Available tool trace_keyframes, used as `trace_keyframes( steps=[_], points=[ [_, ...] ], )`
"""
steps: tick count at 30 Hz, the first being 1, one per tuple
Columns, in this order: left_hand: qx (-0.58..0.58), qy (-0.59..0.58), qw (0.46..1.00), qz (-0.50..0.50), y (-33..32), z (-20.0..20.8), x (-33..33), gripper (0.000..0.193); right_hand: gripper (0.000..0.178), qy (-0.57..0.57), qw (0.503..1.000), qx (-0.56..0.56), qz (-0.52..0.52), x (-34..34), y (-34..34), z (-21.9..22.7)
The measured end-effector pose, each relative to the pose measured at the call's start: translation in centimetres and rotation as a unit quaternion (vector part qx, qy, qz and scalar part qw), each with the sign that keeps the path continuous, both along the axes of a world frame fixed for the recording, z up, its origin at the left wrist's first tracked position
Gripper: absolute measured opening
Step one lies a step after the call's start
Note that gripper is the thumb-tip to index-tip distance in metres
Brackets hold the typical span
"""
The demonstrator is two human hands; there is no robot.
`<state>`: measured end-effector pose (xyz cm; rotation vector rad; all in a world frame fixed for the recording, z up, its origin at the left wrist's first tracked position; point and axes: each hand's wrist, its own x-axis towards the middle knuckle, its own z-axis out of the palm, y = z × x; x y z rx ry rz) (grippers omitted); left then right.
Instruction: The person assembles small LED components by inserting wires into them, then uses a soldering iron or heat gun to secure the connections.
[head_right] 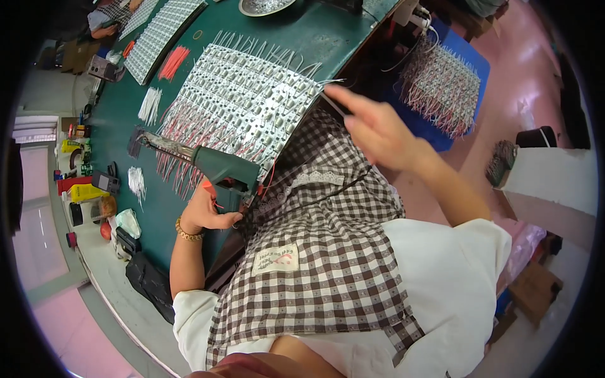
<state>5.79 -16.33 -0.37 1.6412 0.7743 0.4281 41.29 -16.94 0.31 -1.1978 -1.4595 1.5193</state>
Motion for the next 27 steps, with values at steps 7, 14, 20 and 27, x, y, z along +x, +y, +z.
trace_keyframes(
  steps=[7, 14, 20, 27],
  points=[
    [-0.084, 0.066, 0.993, 0.043, -0.2, 0.3, -0.2, 0.048, 0.056, -0.125, 0.983, 0.081, 0.103, 1.0, -7.4, -0.3],
    [-0.053, 0.057, 0.997, 0.025, 0.3, -0.5, -0.6, 0.046, 0.051, -0.136, 0.981, 0.095, 0.105, 0.1, -7.4, -1.3],
    [-0.035, 0.080, 0.996, 0.012, 0.2, -0.7, -1.0, 0.042, 0.049, -0.147, 0.974, 0.141, 0.103, -0.4, -6.9, -2.4],
    [-0.070, 0.086, 0.993, 0.028, 0.4, 0.2, 0.1, 0.034, 0.044, -0.151, 0.973, 0.149, 0.096, -1.6, -5.4, -3.3]
  ],
)
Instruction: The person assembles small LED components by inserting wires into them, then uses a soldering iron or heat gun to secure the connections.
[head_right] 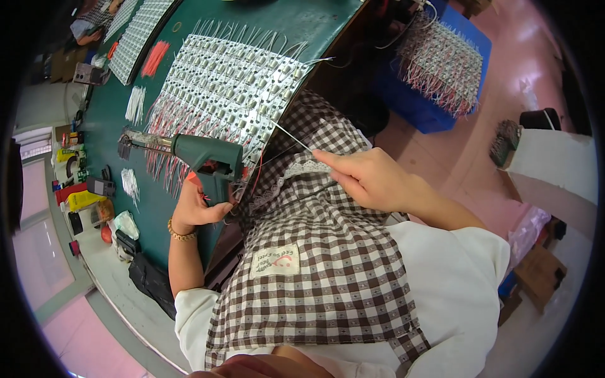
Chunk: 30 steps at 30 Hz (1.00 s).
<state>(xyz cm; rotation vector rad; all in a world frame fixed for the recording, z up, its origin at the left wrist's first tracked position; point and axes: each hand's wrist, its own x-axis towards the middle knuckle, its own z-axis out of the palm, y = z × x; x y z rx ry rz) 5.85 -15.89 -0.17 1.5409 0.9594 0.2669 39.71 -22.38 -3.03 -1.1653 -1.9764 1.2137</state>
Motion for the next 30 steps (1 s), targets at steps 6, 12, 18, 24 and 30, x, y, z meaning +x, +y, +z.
trace_keyframes(
  steps=[6, 12, 18, 24, 30],
  points=[
    [0.023, -0.029, 0.999, 0.024, -0.3, -1.0, -0.4, 0.026, 0.048, -0.037, 0.998, -0.041, -0.024, -1.0, 0.5, 0.6],
    [0.043, 0.003, 0.999, -0.016, 0.2, -0.7, -0.5, 0.028, 0.051, -0.029, 0.998, -0.047, 0.017, -0.1, 0.8, -0.3],
    [0.060, -0.005, 0.998, -0.021, 0.1, -0.9, -0.6, 0.027, 0.045, -0.004, 0.999, -0.050, 0.013, 0.2, 1.6, 0.1],
    [0.028, -0.010, 1.000, -0.009, 0.1, -0.4, -0.3, 0.029, 0.043, -0.039, 0.995, -0.084, 0.037, 0.8, 2.2, 1.0],
    [0.053, -0.028, 0.998, -0.013, 0.0, -0.7, -0.4, 0.034, 0.042, -0.019, 0.997, -0.068, 0.020, 0.9, 1.7, 1.8]
  ],
)
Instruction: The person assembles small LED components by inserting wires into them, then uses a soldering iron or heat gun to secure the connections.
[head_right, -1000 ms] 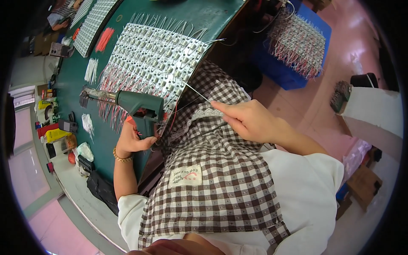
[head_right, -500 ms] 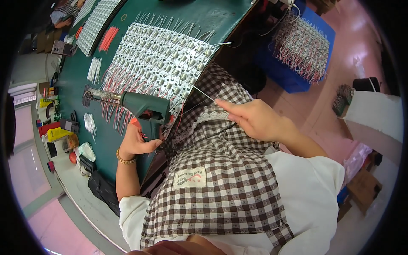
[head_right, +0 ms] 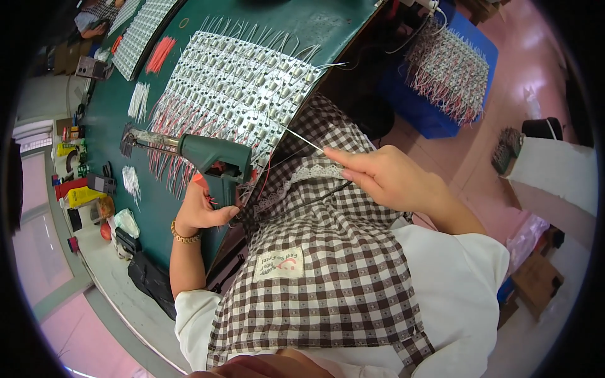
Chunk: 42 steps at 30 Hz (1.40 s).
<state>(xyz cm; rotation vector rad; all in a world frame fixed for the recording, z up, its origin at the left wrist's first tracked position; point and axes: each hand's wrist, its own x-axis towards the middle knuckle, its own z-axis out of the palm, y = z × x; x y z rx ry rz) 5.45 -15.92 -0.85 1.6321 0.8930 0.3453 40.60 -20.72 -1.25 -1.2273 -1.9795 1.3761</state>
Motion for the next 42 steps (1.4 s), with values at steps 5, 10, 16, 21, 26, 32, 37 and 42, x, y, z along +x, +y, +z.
trace_keyframes(
  steps=[5, 10, 16, 21, 26, 32, 37, 42],
  points=[
    [-0.066, 0.007, 0.998, 0.020, -0.2, 0.4, 0.1, 0.038, 0.042, -0.031, 0.999, -0.004, 0.011, -0.9, 1.3, -0.2],
    [-0.027, 0.011, 1.000, -0.007, 0.0, 0.6, 0.1, 0.040, 0.042, -0.002, 0.998, 0.062, 0.002, -2.8, 2.9, -2.7],
    [-0.014, 0.013, 1.000, -0.009, 0.0, 0.3, -0.1, 0.043, 0.044, -0.001, 0.982, 0.186, -0.023, -4.8, 3.3, -4.4],
    [-0.016, -0.019, 1.000, 0.015, -0.1, 0.4, 0.1, 0.045, 0.047, -0.051, 0.963, 0.261, -0.045, -5.4, 2.7, -5.1],
    [0.004, 0.020, 0.999, -0.028, 0.3, 0.6, 0.2, 0.044, 0.047, -0.082, 0.948, 0.308, -0.009, -6.0, 2.4, -4.4],
    [-0.004, 0.026, 0.999, -0.023, 0.1, 0.9, 0.1, 0.044, 0.048, -0.100, 0.933, 0.344, 0.030, -5.0, 2.5, -1.7],
    [-0.041, 0.010, 0.999, 0.006, -0.2, 0.9, 0.2, 0.044, 0.045, -0.077, 0.956, 0.257, -0.118, -4.4, 1.2, -2.3],
    [-0.046, 0.016, 0.999, -0.008, 0.0, 0.7, 0.1, 0.042, 0.043, -0.139, 0.959, 0.214, -0.120, -5.5, 2.0, -1.6]
  ],
)
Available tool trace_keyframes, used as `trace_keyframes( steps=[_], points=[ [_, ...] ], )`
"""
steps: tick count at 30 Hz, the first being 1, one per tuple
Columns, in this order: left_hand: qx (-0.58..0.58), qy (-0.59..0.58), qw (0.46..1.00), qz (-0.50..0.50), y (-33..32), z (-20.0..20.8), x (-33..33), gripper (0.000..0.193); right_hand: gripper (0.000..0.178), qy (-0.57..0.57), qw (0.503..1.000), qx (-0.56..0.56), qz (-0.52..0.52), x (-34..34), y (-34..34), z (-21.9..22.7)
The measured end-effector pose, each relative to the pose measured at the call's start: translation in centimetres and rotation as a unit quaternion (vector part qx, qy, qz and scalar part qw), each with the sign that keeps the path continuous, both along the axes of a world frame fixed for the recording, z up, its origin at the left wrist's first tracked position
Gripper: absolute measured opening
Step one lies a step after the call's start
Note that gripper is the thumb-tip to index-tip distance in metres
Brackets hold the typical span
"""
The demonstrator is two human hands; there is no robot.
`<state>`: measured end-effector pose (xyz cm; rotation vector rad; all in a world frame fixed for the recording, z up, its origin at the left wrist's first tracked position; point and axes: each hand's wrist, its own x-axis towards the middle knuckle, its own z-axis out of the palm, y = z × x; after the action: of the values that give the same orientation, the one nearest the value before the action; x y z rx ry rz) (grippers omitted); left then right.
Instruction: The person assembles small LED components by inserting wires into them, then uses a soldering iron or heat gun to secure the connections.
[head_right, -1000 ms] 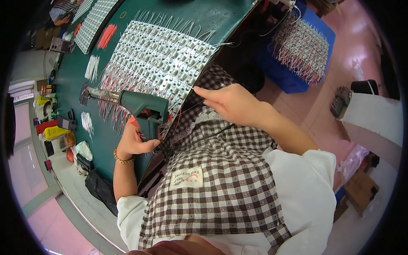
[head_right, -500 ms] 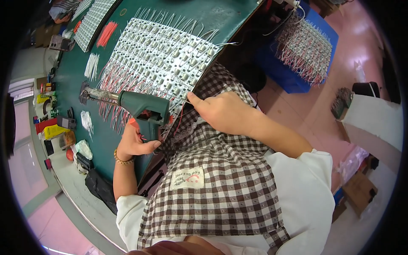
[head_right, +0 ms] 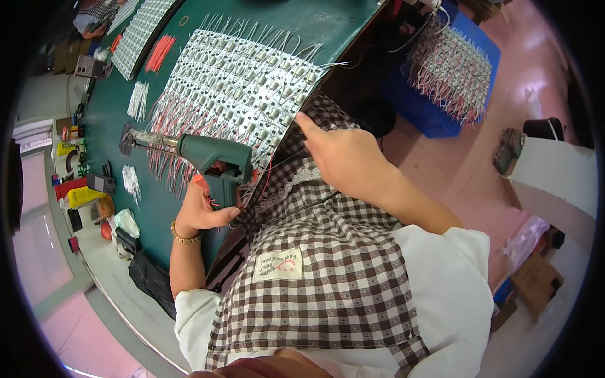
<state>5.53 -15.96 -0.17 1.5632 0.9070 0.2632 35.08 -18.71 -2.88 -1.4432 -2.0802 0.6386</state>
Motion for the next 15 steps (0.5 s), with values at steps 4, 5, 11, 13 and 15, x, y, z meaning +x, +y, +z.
trace_keyframes(
  steps=[4, 5, 11, 13, 15],
  points=[
    [0.041, 0.010, 0.999, -0.020, 0.2, -0.2, -0.1, 0.040, 0.046, -0.091, 0.995, 0.022, 0.035, -0.7, 0.9, -0.1],
    [0.006, 0.015, 1.000, -0.005, 0.2, -0.2, 0.0, 0.040, 0.046, -0.090, 0.995, 0.021, 0.032, -0.9, 1.1, 0.0],
    [0.013, 0.002, 0.999, 0.029, -0.1, -0.6, 0.1, 0.039, 0.065, -0.135, 0.982, 0.066, 0.112, -1.5, 1.8, -0.3],
    [0.009, 0.001, 0.999, 0.031, -0.1, -0.6, 0.1, 0.039, 0.065, -0.119, 0.981, 0.082, 0.131, -1.4, 2.2, -1.2],
    [0.005, 0.000, 0.999, 0.032, -0.1, -0.4, 0.2, 0.039, 0.065, -0.133, 0.978, 0.090, 0.135, -1.4, 2.2, -1.2]
  ],
)
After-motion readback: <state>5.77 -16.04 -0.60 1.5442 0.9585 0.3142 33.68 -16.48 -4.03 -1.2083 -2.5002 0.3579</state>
